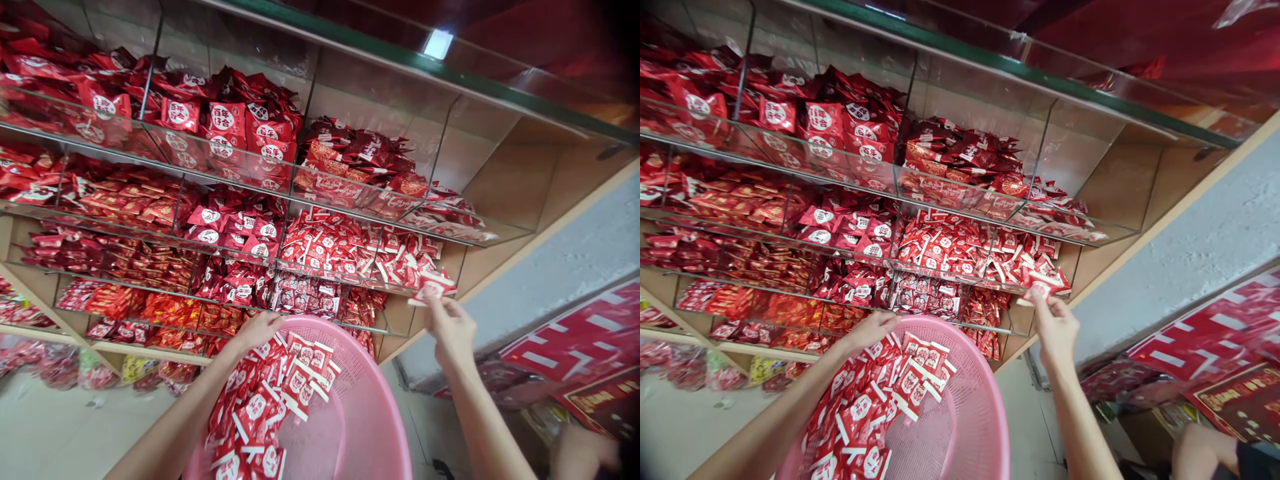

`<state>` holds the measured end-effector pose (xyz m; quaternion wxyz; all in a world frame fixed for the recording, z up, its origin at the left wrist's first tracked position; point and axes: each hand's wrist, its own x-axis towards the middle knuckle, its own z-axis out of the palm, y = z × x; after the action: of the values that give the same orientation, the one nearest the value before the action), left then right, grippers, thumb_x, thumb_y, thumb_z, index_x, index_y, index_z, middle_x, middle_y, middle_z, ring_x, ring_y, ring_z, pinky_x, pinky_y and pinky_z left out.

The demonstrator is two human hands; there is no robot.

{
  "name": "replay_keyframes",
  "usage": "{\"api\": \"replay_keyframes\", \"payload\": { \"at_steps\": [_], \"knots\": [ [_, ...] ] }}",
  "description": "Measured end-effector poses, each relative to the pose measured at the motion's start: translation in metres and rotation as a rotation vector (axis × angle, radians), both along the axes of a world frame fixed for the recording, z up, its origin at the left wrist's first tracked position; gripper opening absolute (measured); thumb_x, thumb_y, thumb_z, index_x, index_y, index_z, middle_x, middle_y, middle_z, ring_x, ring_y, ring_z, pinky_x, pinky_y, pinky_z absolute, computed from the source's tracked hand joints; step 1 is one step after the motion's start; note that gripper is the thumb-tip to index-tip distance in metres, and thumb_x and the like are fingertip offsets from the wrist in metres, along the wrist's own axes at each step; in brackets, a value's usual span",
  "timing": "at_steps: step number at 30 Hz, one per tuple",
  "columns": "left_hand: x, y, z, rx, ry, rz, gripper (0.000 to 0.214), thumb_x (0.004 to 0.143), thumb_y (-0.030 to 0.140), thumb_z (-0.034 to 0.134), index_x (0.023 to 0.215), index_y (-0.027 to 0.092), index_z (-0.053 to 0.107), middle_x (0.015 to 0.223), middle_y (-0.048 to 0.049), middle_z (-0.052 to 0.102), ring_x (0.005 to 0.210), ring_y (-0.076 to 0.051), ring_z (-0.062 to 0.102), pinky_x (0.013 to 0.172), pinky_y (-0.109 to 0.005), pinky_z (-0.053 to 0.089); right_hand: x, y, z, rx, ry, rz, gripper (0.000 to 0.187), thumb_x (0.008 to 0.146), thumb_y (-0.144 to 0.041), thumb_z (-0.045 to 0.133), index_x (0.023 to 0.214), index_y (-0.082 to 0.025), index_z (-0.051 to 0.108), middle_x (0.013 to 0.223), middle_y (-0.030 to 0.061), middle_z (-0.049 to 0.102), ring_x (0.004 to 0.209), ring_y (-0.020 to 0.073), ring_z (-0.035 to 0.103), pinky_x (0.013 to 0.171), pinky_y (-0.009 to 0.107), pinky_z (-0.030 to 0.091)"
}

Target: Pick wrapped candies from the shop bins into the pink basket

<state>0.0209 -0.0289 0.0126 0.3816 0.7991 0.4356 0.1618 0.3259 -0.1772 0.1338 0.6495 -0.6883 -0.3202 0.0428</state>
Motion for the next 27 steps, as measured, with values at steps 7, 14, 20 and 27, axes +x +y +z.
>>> {"api": "replay_keyframes", "payload": {
  "at_steps": [7,14,20,27],
  "knots": [
    [0.011,-0.001,-0.001,-0.028,-0.005,-0.022,0.046,0.078,0.056,0.035,0.081,0.020,0.064,0.072,0.0005,0.063,0.068,-0.016,0.054,0.060,-0.022,0.035,-0.100,0.002,-0.074,-0.473,0.320,0.558,0.046,0.063,-0.059,0.060,0.052,-0.019,0.040,0.038,-0.0088,0.032,0.034,0.0047,0.027,0.035,0.019,0.019],
    [0.007,-0.003,-0.001,-0.011,-0.003,0.001,0.046,0.078,0.056,0.035,0.078,0.019,0.064,0.074,0.0000,0.063,0.070,-0.016,0.054,0.060,-0.021,0.035,-0.125,0.004,-0.110,-0.844,0.503,0.656,0.038,0.068,-0.053,0.059,0.056,-0.018,0.047,0.042,-0.0058,0.043,0.032,0.0052,0.035,0.031,0.018,0.016],
    [0.004,-0.004,-0.002,-0.014,0.001,0.015,0.048,0.079,0.057,0.033,0.078,0.019,0.063,0.073,-0.0005,0.063,0.068,-0.016,0.054,0.059,-0.021,0.034,-0.136,0.012,-0.116,-0.838,0.594,0.611,0.038,0.074,-0.052,0.053,0.058,-0.019,0.046,0.041,-0.0056,0.044,0.029,0.0052,0.036,0.028,0.017,0.016],
    [0.006,-0.002,-0.006,-0.004,-0.001,0.024,0.048,0.079,0.057,0.034,0.080,0.019,0.064,0.075,-0.0005,0.063,0.069,-0.017,0.054,0.060,-0.022,0.035,-0.140,0.012,-0.130,-0.826,0.585,0.642,0.030,0.080,-0.044,0.049,0.067,-0.017,0.049,0.046,-0.0003,0.057,0.032,0.0072,0.044,0.028,0.015,0.022]
  ]
}}
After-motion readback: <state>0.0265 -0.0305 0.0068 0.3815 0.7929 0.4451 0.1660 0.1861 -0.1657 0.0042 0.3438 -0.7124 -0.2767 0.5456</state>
